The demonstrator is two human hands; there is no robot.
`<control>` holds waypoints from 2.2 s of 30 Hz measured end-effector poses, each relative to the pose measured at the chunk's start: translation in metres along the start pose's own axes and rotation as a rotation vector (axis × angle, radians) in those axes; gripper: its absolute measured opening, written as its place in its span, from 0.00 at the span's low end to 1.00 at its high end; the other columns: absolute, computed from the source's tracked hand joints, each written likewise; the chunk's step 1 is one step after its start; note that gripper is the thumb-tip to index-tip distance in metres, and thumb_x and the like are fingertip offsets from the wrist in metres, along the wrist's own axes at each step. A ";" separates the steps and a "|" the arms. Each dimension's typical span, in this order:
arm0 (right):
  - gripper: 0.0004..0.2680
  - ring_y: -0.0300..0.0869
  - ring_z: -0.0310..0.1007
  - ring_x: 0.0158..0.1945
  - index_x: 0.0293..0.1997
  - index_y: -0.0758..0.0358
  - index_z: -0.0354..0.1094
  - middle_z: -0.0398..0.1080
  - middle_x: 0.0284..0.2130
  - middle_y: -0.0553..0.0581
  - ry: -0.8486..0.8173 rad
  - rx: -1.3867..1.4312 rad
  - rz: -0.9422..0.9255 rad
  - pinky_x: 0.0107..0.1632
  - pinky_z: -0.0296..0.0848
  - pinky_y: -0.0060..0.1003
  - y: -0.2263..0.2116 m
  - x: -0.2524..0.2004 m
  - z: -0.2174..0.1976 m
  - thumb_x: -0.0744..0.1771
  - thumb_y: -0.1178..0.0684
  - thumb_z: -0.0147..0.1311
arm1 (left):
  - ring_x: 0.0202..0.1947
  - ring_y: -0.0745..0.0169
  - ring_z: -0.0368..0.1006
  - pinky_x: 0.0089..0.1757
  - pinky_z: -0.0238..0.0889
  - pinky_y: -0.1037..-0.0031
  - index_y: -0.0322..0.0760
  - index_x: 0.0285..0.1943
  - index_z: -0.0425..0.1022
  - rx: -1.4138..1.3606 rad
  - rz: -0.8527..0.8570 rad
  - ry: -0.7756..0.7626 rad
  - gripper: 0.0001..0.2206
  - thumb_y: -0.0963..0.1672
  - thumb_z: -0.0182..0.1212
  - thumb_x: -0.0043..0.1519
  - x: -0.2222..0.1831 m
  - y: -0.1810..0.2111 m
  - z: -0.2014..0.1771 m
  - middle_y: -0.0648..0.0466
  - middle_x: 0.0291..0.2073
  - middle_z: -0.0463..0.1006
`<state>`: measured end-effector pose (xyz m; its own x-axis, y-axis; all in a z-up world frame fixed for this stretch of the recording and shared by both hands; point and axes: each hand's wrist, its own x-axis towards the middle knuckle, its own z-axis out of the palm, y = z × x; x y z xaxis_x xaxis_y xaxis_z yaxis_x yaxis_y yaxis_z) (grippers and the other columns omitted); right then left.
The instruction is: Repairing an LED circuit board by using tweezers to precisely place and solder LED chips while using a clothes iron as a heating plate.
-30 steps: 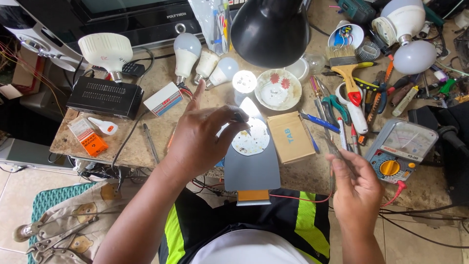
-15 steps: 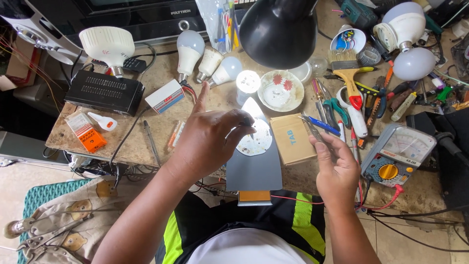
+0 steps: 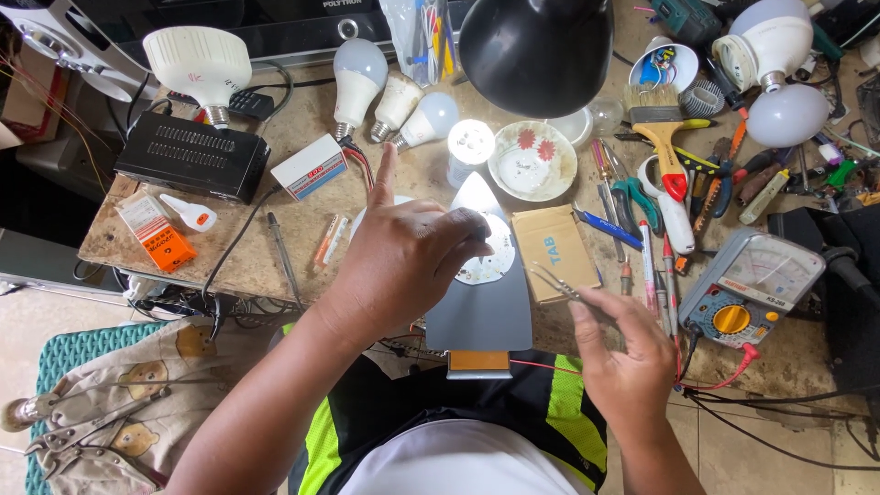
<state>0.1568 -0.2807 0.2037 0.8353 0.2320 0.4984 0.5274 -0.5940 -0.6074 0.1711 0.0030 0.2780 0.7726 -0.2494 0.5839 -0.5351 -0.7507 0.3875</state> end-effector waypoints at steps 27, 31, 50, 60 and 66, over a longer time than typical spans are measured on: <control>0.06 0.45 0.78 0.37 0.48 0.67 0.75 0.79 0.38 0.58 -0.078 -0.126 -0.229 0.45 0.77 0.43 -0.031 0.009 0.017 0.68 0.59 0.59 | 0.23 0.53 0.72 0.66 0.38 0.28 0.43 0.38 0.76 0.001 -0.008 0.012 0.05 0.46 0.66 0.64 -0.002 -0.004 0.003 0.56 0.20 0.76; 0.06 0.45 0.79 0.37 0.48 0.67 0.75 0.79 0.38 0.58 -0.087 -0.119 -0.221 0.45 0.78 0.42 -0.033 0.009 0.015 0.67 0.59 0.59 | 0.23 0.53 0.72 0.66 0.38 0.29 0.42 0.39 0.76 -0.007 -0.017 -0.003 0.06 0.46 0.66 0.64 -0.002 -0.003 0.001 0.55 0.21 0.75; 0.06 0.45 0.78 0.38 0.48 0.66 0.75 0.79 0.38 0.57 -0.073 -0.138 -0.221 0.45 0.77 0.42 -0.033 0.010 0.017 0.68 0.58 0.58 | 0.22 0.53 0.71 0.67 0.38 0.31 0.43 0.36 0.76 0.008 -0.025 -0.004 0.05 0.45 0.66 0.64 -0.002 -0.004 0.005 0.55 0.19 0.74; 0.07 0.44 0.75 0.35 0.50 0.65 0.74 0.78 0.37 0.57 -0.072 -0.163 -0.160 0.40 0.76 0.40 -0.031 0.007 0.016 0.69 0.57 0.58 | 0.24 0.55 0.73 0.66 0.39 0.31 0.44 0.36 0.75 0.037 -0.015 -0.014 0.05 0.44 0.67 0.63 -0.004 -0.007 0.011 0.57 0.18 0.74; 0.06 0.40 0.71 0.28 0.48 0.64 0.76 0.77 0.31 0.53 -0.050 -0.205 -0.209 0.36 0.71 0.39 -0.036 0.006 0.018 0.68 0.57 0.60 | 0.23 0.54 0.72 0.66 0.39 0.30 0.43 0.37 0.74 -0.003 -0.013 -0.005 0.05 0.44 0.63 0.65 -0.005 -0.004 0.005 0.58 0.17 0.73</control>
<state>0.1456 -0.2436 0.2176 0.7209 0.4002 0.5659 0.6510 -0.6711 -0.3548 0.1715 0.0040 0.2699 0.7814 -0.2422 0.5752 -0.5258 -0.7519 0.3977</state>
